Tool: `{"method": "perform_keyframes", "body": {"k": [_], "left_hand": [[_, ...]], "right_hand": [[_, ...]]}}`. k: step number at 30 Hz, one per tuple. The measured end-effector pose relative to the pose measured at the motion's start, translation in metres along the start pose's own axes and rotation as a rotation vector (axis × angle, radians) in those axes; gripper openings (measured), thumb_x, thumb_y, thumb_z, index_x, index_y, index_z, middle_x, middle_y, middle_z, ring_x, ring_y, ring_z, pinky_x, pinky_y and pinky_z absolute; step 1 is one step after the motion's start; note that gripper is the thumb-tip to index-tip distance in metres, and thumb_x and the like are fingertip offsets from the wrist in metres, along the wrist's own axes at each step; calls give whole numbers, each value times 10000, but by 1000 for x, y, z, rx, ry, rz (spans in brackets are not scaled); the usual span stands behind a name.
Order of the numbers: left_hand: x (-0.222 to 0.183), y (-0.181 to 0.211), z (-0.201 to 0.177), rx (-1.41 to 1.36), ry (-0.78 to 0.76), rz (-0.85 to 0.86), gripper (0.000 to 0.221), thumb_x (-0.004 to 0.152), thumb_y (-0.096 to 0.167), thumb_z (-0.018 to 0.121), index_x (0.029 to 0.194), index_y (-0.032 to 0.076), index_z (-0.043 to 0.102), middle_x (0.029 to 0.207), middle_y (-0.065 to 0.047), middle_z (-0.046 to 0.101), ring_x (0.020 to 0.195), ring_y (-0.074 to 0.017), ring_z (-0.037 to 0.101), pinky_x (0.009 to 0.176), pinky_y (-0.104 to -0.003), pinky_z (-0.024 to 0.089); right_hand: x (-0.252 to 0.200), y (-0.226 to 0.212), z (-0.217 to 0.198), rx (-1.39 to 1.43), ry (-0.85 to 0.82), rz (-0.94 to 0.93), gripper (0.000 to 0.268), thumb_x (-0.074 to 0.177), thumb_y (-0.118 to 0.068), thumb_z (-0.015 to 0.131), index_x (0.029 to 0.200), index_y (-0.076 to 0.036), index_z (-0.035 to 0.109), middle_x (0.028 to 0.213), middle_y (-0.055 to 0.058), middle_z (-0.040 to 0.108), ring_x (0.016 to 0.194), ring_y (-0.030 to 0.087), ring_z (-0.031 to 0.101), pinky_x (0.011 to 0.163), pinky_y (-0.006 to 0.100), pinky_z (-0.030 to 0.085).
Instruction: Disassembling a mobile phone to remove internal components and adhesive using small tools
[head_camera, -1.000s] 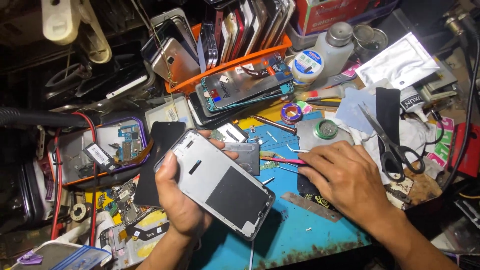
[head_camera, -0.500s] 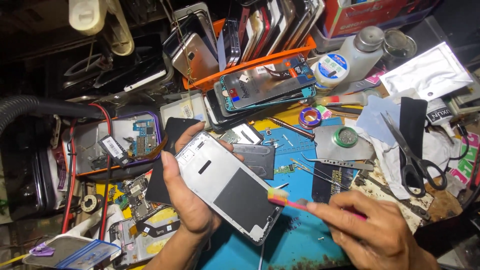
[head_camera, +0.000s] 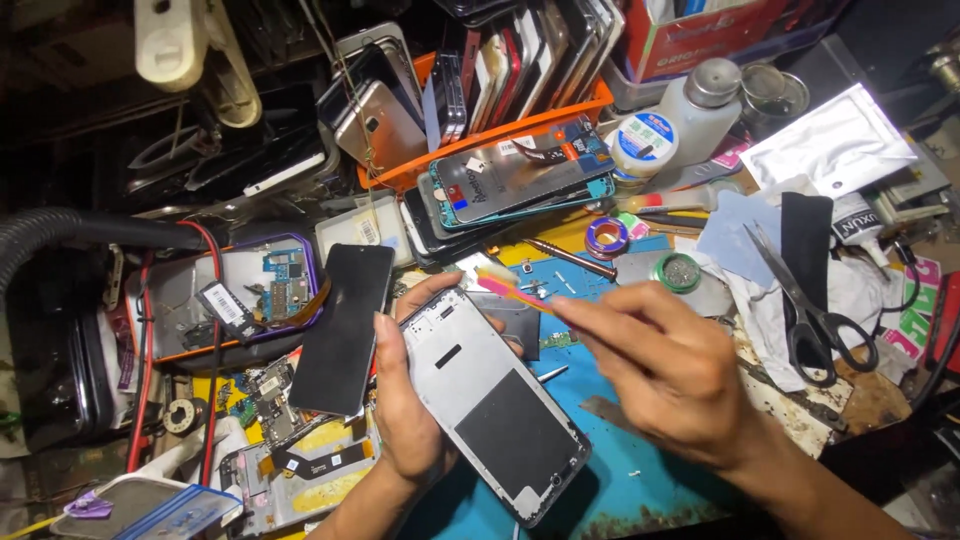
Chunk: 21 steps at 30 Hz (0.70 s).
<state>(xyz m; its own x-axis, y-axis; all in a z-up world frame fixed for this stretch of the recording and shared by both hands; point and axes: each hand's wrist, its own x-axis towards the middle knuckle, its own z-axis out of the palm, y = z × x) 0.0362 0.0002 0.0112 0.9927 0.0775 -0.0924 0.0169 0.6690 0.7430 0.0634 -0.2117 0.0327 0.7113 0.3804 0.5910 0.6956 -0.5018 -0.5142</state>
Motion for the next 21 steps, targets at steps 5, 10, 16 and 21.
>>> {"method": "perform_keyframes", "body": {"k": [5,10,16,21], "left_hand": [[7,4,-7,-45,77,38,665,988,597,391,1325,50,561,915,-248,722,744,-337,716,647,-446,581],[3,2,-4,-51,88,9,696,964,606,411,1338,35,551,896,-250,710,726,-382,733,667,-521,612],[-7,-8,1,92,-181,-198,706,961,615,370,1376,63,515,1038,-231,685,839,-381,751,723,-453,631],[-2,0,-3,-80,-244,-406,824,910,659,410,1536,124,412,992,-286,690,827,-437,729,769,-506,602]], "right_hand": [[-48,10,-29,154,-192,1,326,921,-105,649,1238,-112,722,932,67,692,706,143,670,627,240,533],[-75,14,-27,103,-146,86,287,877,-153,697,1154,-151,773,857,62,695,620,119,650,530,230,510],[-28,18,-12,-79,-78,-54,420,865,-235,826,1267,-203,707,906,10,643,688,114,639,585,263,519],[-4,17,-7,-157,15,126,288,986,-104,647,1266,-119,709,1050,80,684,886,211,699,706,325,555]]}}
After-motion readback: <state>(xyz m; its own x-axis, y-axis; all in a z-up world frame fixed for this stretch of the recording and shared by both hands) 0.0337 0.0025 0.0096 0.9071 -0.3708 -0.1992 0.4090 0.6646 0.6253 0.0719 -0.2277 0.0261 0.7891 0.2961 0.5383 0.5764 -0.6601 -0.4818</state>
